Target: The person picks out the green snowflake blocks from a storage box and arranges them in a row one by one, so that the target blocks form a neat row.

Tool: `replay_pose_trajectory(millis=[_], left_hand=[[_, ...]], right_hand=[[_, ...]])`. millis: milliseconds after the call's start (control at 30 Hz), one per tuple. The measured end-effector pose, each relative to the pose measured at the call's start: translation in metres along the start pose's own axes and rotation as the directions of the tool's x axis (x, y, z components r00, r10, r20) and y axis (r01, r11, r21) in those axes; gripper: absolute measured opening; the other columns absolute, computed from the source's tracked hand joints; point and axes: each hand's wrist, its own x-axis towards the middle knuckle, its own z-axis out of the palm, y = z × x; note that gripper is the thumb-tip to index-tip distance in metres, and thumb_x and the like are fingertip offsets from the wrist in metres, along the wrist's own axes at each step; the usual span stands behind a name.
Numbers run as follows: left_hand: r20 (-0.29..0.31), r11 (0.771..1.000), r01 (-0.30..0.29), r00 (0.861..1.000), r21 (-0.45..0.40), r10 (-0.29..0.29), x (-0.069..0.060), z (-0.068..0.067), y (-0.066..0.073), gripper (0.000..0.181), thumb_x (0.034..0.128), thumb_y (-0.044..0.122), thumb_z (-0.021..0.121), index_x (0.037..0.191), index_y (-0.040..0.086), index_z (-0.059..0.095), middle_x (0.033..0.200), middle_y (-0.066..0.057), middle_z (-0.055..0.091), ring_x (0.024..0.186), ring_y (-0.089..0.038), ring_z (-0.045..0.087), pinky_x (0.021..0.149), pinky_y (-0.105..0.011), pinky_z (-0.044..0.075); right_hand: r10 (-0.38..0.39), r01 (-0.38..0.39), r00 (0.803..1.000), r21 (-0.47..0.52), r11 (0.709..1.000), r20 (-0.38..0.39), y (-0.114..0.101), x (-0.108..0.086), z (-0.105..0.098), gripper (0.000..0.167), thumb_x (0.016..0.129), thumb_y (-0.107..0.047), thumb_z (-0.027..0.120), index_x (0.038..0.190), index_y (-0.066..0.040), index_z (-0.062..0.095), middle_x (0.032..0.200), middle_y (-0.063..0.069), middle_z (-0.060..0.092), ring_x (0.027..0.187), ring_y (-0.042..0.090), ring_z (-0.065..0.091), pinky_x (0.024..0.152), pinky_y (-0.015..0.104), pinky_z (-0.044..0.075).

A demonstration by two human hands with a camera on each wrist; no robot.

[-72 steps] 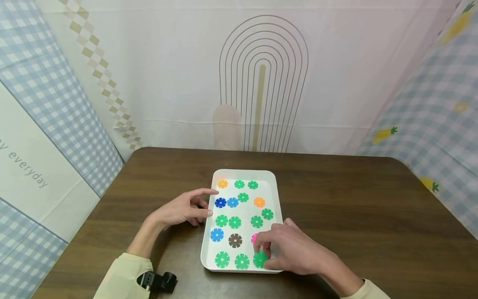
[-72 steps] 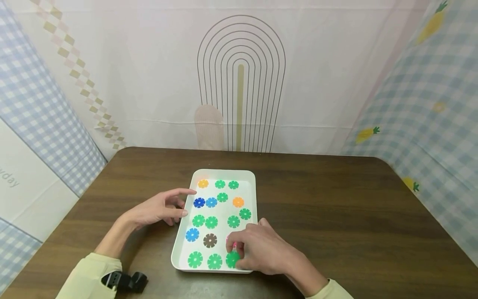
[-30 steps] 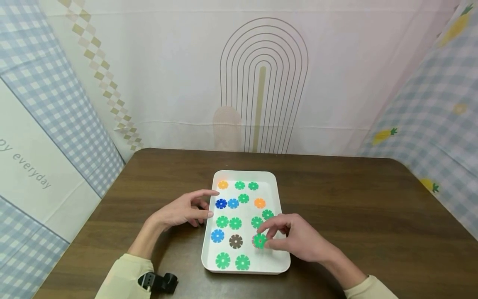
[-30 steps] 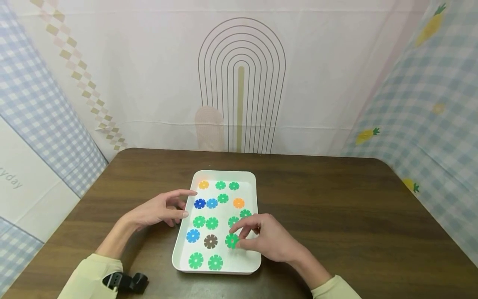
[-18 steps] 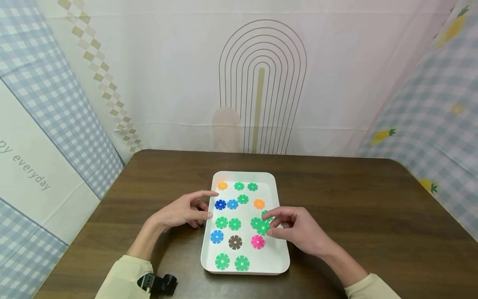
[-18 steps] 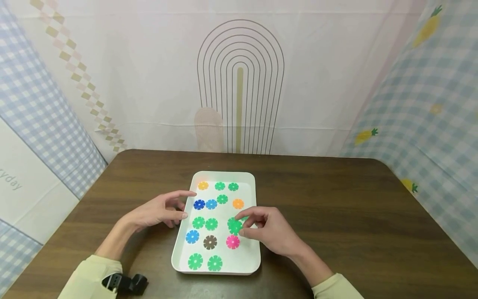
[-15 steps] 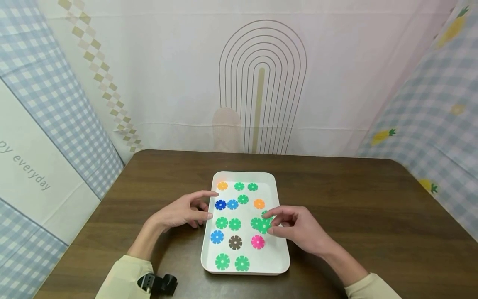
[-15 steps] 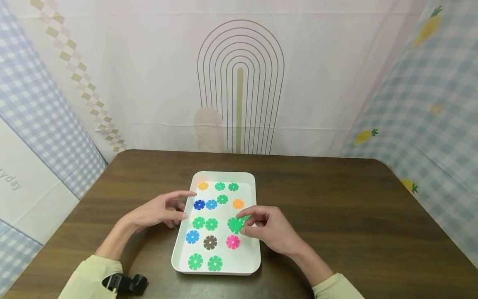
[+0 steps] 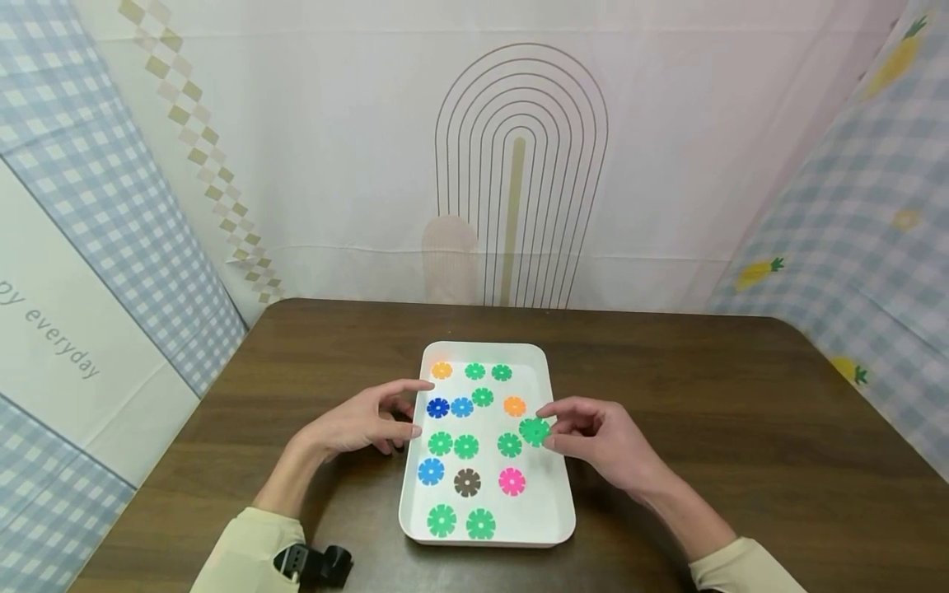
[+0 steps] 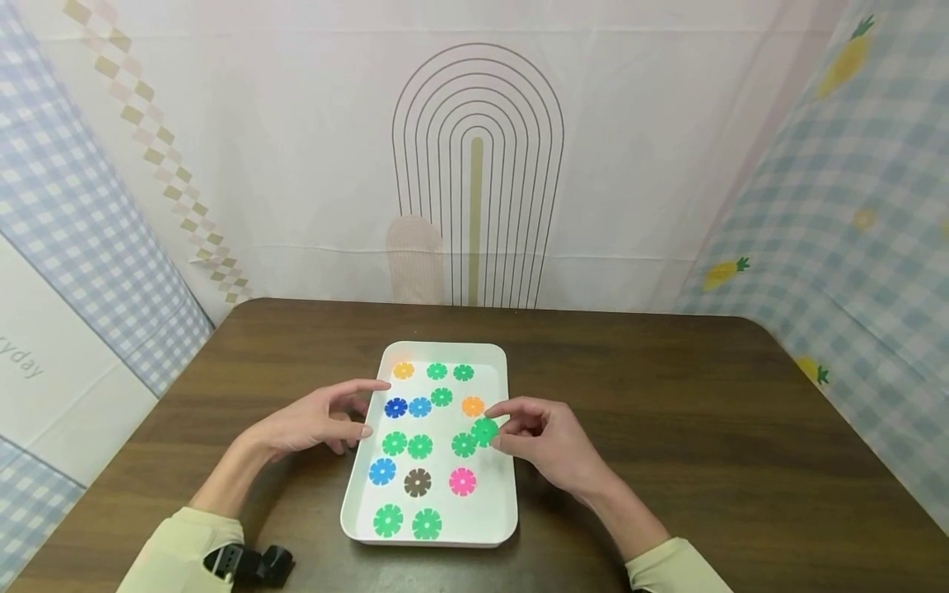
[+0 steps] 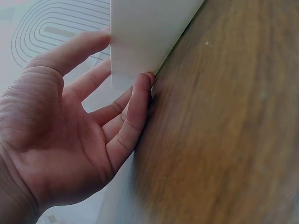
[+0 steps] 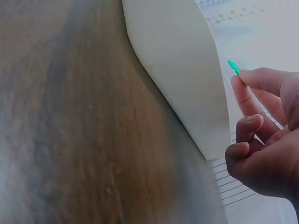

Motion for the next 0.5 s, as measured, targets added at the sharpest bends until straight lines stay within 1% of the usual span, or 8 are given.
replay_pose_trajectory(millis=[100, 200, 300, 500], left_hand=[[-0.001, 1.0, 0.001, 1.0, 0.0, -0.001, 0.0, 0.0, 0.0, 0.069, 0.0969, 0.022, 0.076, 0.159, 0.017, 0.046, 0.123, -0.019, 0.059, 0.088, -0.025, 0.063, 0.073, -0.04, 0.059], [-0.001, 1.0, -0.002, 1.0, 0.003, 0.002, 0.0, 0.0, 0.0, 0.069, 0.0965, 0.022, 0.076, 0.159, 0.018, 0.046, 0.126, -0.02, 0.058, 0.088, -0.026, 0.063, 0.073, -0.04, 0.059], [-0.002, 1.0, -0.005, 1.0, 0.006, 0.005, 0.0, 0.0, 0.001, 0.07, 0.0961, 0.022, 0.076, 0.159, 0.018, 0.046, 0.127, -0.02, 0.058, 0.089, -0.026, 0.062, 0.073, -0.04, 0.059], [-0.011, 1.0, 0.011, 1.0, 0.0, -0.011, 0.0, -0.001, -0.001, 0.069, 0.0955, 0.022, 0.075, 0.158, 0.017, 0.047, 0.128, -0.021, 0.057, 0.091, -0.026, 0.064, 0.075, -0.039, 0.059]], right_hand=[[0.006, -0.006, 1.0, -0.004, 1.0, -0.017, 0.002, 0.002, -0.004, 0.034, 0.089, -0.015, 0.085, 0.121, -0.009, 0.076, 0.091, 0.011, 0.071, 0.082, 0.02, 0.061, 0.071, 0.027, 0.053], [0.034, -0.035, 0.998, -0.013, 0.999, -0.045, 0.003, 0.003, -0.009, 0.034, 0.089, -0.016, 0.085, 0.122, -0.011, 0.076, 0.094, 0.009, 0.071, 0.086, 0.022, 0.062, 0.073, 0.029, 0.054], [0.045, -0.046, 0.996, -0.008, 0.999, -0.074, 0.004, 0.004, -0.016, 0.035, 0.09, -0.016, 0.085, 0.123, -0.01, 0.075, 0.098, 0.009, 0.072, 0.09, 0.023, 0.063, 0.077, 0.03, 0.055], [0.042, -0.041, 0.994, 0.013, 0.999, -0.103, 0.01, 0.006, -0.026, 0.036, 0.092, -0.016, 0.083, 0.126, -0.007, 0.074, 0.101, 0.007, 0.075, 0.093, 0.02, 0.067, 0.081, 0.031, 0.057]])
